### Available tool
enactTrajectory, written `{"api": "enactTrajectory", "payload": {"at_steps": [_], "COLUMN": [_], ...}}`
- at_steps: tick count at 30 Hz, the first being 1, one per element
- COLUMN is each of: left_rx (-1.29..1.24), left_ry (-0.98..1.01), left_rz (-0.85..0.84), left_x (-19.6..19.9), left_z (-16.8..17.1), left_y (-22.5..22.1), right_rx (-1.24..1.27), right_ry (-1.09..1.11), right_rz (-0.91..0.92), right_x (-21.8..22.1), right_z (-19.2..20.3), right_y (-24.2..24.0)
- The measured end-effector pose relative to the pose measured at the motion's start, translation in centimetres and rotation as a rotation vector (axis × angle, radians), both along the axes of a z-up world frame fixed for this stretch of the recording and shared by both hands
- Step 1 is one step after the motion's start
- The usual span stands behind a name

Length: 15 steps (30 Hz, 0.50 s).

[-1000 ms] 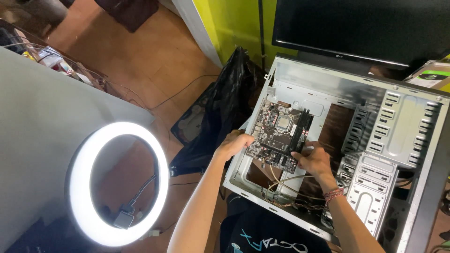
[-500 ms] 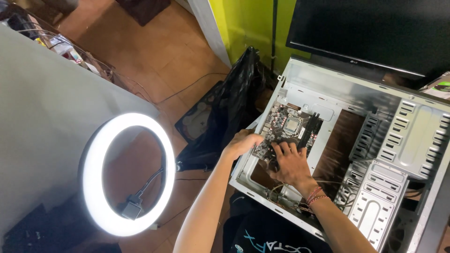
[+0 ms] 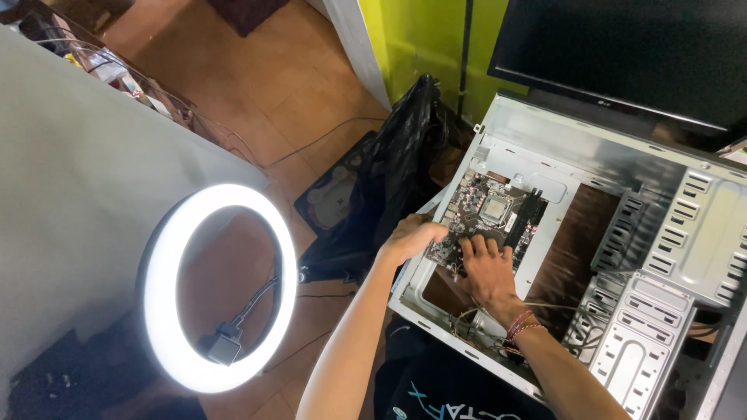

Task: Installing a motherboard into a computer case and securing it with screws using a screwdriver.

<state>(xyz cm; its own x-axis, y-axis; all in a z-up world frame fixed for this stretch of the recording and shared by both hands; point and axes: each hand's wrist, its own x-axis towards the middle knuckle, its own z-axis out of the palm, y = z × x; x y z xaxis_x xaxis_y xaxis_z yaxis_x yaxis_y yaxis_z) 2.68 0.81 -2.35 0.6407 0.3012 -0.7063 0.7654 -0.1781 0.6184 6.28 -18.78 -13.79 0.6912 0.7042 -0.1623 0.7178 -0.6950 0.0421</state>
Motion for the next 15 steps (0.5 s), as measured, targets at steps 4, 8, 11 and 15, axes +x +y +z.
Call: {"api": "enactTrajectory", "payload": {"at_steps": [4, 8, 11, 15], "left_rx": [-0.017, 0.019, 0.009, -0.02], "left_ry": [-0.016, -0.024, -0.009, -0.055], "left_rz": [0.009, -0.012, -0.011, 0.013], "left_x": [-0.2, 0.1, 0.1, -0.4], "left_z": [0.5, 0.2, -0.4, 0.3], "left_y": [0.0, 0.0, 0.3, -0.1], "right_rx": [-0.026, -0.017, 0.01, 0.076], "right_ry": [-0.017, 0.081, 0.094, 0.144], "right_rz": [0.015, 0.013, 0.017, 0.032], "right_x": [-0.4, 0.2, -0.1, -0.2], "right_z": [0.9, 0.8, 0.9, 1.9], "right_y": [0.0, -0.1, 0.2, 0.0]}}
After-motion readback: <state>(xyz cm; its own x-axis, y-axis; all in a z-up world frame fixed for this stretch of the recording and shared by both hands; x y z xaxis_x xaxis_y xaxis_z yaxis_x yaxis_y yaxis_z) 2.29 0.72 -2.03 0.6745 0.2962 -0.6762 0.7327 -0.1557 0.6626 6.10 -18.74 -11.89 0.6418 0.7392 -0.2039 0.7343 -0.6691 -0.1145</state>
